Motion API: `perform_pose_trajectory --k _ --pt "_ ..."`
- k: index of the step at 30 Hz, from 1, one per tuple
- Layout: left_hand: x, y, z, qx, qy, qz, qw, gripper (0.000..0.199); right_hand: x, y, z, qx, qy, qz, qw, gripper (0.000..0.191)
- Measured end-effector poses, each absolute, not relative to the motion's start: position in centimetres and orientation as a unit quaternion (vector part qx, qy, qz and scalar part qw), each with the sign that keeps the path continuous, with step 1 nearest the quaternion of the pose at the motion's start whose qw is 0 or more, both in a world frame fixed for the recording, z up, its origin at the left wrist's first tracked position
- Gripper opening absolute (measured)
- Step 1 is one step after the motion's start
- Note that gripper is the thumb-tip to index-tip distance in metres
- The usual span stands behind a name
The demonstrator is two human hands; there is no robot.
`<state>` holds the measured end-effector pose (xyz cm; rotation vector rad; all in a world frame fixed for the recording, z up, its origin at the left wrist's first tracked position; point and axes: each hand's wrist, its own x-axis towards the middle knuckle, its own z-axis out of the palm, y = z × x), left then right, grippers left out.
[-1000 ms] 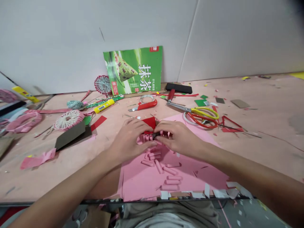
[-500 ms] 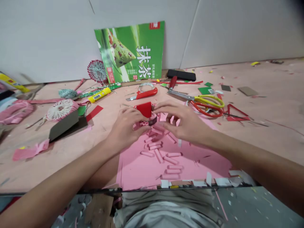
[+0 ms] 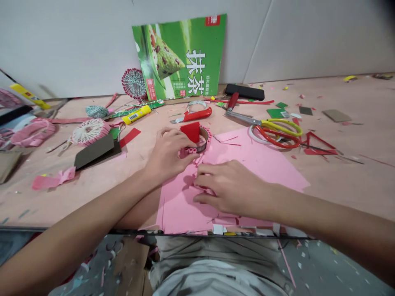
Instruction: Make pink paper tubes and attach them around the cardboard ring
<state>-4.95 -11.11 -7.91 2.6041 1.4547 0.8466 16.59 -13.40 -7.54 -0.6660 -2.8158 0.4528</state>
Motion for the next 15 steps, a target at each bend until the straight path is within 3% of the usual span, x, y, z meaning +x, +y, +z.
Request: perform_pose_trajectory --k 3,10,12,15 --pt "-4.9 -11.2 -7.7 0.851 0.446 0.276 0.02 0.01 15.6 -14.2 -8.4 -0.245 -0.953 0.129 0.12 0.013" --pt "-5.5 -11.3 -8.1 0.847 0.438 0.298 0.041 0.013 16.3 -11.6 -8.7 -0.29 -0.812 0.343 0.372 0.005" --pt "-5.6 -11.4 -8.4 0.841 0.453 0.292 0.047 0.019 16.6 -10.9 -8.5 -0.342 -0.766 0.388 0.382 0.003" --pt "-5.7 -11.3 -8.7 0.844 0.458 0.273 0.045 0.026 16.9 -10.3 -8.4 -0.39 -0.73 0.418 0.375 0.018"
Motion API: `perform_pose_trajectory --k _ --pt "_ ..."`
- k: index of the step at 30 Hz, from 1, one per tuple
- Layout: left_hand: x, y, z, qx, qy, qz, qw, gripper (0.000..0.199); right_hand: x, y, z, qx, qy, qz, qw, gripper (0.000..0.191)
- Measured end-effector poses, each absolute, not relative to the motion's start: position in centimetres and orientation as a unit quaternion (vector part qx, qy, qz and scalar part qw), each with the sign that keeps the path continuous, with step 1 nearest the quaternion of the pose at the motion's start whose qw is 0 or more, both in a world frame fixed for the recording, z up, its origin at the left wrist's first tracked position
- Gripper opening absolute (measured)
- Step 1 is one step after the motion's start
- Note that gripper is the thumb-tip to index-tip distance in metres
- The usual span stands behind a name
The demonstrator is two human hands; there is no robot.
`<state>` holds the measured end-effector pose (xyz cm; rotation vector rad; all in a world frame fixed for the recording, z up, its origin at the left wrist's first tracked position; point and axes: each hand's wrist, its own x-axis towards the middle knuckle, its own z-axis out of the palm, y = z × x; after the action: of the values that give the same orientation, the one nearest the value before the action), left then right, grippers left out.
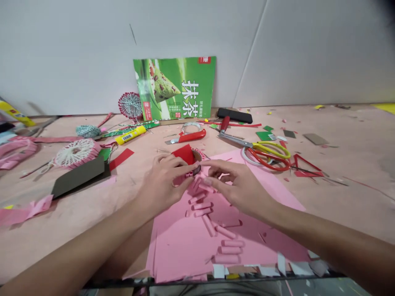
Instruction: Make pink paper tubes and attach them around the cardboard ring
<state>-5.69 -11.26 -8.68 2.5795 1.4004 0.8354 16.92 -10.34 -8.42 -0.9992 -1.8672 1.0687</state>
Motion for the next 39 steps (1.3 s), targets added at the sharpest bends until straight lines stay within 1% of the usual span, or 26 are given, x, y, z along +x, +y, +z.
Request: perform_pose_trajectory --k 2,5,9,12,14,16,18,20,22,24,26,27,29,32,33,34,35,36,37,39 --pt "-5.8 -11.0 -8.8 0.841 0.463 0.278 0.042 0.023 17.1 -10.0 -8.5 -0.412 -0.725 0.397 0.383 0.02" --pt "-5.8 -10.3 -8.7 0.82 0.485 0.296 0.063 0.019 17.3 -9.1 -8.5 -0.435 -0.714 0.364 0.411 0.015" --pt "-6.1 -9.6 -7.8 0.819 0.469 0.314 0.104 0.023 16.9 -6.8 -8.2 -0.426 -0.71 0.357 0.433 0.014" --pt "-6.7 -8.9 -6.5 0.823 0.442 0.348 0.077 0.014 16.2 -4.9 -8.0 -0.408 -0.719 0.322 0.462 0.012" --pt "-7.2 -7.9 -5.8 0.81 0.458 0.361 0.051 0.015 15.8 -4.1 -8.1 -0.392 -0.726 0.295 0.483 0.01" --pt "-7.4 -6.5 -5.6 0.804 0.49 0.335 0.035 0.017 15.6 -3.6 -8.6 -0.381 -0.727 0.281 0.498 0.009" --pt "-7.1 -5.1 -5.6 0.815 0.507 0.277 0.034 0.02 15.4 -3.5 -9.3 -0.381 -0.72 0.28 0.508 0.008" --pt "-6.5 -4.1 -5.6 0.826 0.506 0.245 0.047 0.012 15.3 -3.6 -9.9 -0.381 -0.712 0.283 0.518 0.008" --pt "-6.1 -3.7 -5.3 0.812 0.504 0.284 0.081 0.007 15.3 -3.9 -10.5 -0.373 -0.71 0.284 0.526 0.007" --pt "-6.3 -3.9 -4.5 0.766 0.513 0.364 0.136 0.005 15.3 -4.0 -10.7 -0.359 -0.714 0.278 0.533 0.006" --pt "-7.6 -4.2 -3.8 0.71 0.534 0.431 0.158 0.008 15.4 -4.1 -10.8 -0.351 -0.72 0.271 0.534 0.005" --pt "-8.5 -4.3 -3.5 0.69 0.552 0.446 0.144 0.009 15.4 -4.0 -10.8 -0.348 -0.722 0.268 0.535 0.005" --pt "-10.7 -4.5 -3.1 0.675 0.6 0.426 0.063 0.013 15.5 -4.0 -10.8 -0.343 -0.723 0.263 0.539 0.008" --pt "-12.7 -5.3 -3.2 0.726 0.605 0.315 -0.091 0.025 15.5 -4.1 -10.8 -0.332 -0.73 0.243 0.546 0.012" --pt "-12.6 -5.8 -3.4 0.753 0.581 0.287 -0.112 0.03 15.6 -4.1 -10.9 -0.327 -0.737 0.235 0.544 0.012" --pt "-12.3 -6.4 -3.8 0.784 0.543 0.276 -0.115 0.031 15.6 -4.3 -10.9 -0.322 -0.745 0.225 0.539 0.011" --pt "-11.7 -7.0 -4.2 0.819 0.5 0.266 -0.096 0.03 15.7 -4.4 -10.9 -0.316 -0.756 0.215 0.532 0.01" --pt "-10.9 -7.7 -4.9 0.858 0.447 0.247 -0.052 0.029 15.7 -4.5 -10.9 -0.312 -0.764 0.204 0.527 0.009" --pt "-10.0 -8.3 -5.6 0.881 0.411 0.234 -0.036 0.029 15.8 -4.6 -10.9 -0.311 -0.77 0.193 0.523 0.01" --pt "-8.5 -9.0 -7.1 0.893 0.382 0.236 -0.038 0.026 16.0 -4.8 -10.9 -0.308 -0.777 0.175 0.521 0.012"
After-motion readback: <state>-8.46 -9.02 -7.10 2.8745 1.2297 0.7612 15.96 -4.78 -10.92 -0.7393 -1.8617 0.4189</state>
